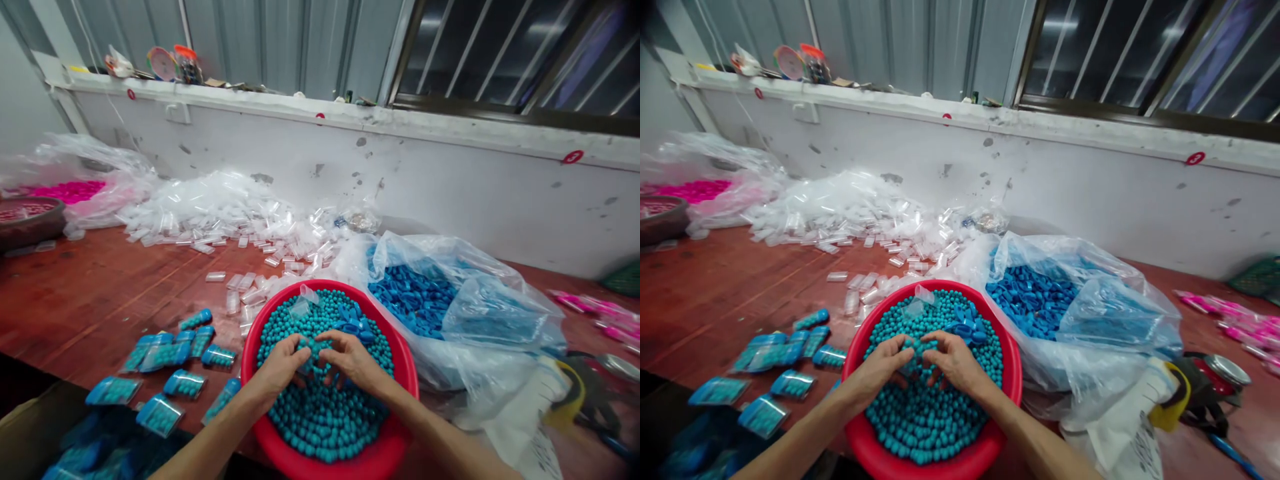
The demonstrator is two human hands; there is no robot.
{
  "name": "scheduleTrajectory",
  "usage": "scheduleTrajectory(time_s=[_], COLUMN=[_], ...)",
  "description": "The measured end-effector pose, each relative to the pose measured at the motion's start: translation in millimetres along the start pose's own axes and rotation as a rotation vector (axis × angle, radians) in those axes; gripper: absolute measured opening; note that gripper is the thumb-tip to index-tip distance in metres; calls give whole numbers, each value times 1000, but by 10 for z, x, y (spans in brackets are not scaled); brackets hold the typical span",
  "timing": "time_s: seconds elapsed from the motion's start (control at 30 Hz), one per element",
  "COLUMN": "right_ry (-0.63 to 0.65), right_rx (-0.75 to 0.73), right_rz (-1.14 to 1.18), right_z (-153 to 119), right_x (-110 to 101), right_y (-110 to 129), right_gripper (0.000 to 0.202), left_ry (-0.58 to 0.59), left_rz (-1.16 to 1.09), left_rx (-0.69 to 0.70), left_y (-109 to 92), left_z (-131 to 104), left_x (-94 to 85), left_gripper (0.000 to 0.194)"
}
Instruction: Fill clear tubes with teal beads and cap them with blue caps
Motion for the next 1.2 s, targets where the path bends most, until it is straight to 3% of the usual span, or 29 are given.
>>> scheduleTrajectory(time_s=[0.07,0.17,0.33,0.4,0.5,0.57,0.67,0.8,0.93,1.03,1.1,1.2], right_ry=[-91,-238,-398,-351,-190,-134,-151,-143,-45,-1,-6,-72], right_rx=[-49,-170,-215,-149,-43,-14,-52,-171,-354,-249,-156,-179], right_rz=[-247,-596,-884,-1038,-1336,-1475,-1536,-1475,-993,-439,-186,-235], right_z=[-72,-242,-641,-765,-802,-721,-528,-370,-337,-287,-271,-314], right_x=[-160,-408,-720,-707,-523,-377,-233,-149,-113,-153,-177,-164], right_y=[7,69,263,279,169,61,-7,128,274,225,174,197], right_gripper=[20,22,20,20,12,10,16,16,9,19,32,45], left_ry=[-2,39,136,179,191,164,144,100,150,191,216,237], left_rz=[-4,-58,-162,-150,-86,-39,2,109,158,67,3,-29], left_rx=[-21,-54,-90,-100,-108,-103,-79,-1,68,63,74,109], left_y=[0,11,11,5,2,2,10,25,6,-32,-57,-58], left_z=[-13,-15,-15,-22,-27,-27,-33,-39,-45,-59,-67,-69], left_x=[-11,-28,-42,-25,4,12,22,30,61,70,77,95], left_gripper=[27,31,34,32,32,33,33,29,25,29,29,28])
Point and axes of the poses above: each hand's wrist, its own z-axis towards the middle knuckle, its own x-axis out of the palm, y = z × x, the point moved 3 cm from there along z, towards the middle knuckle, and after that the axes turned 1 degree about -y, right-handed, at the moved point
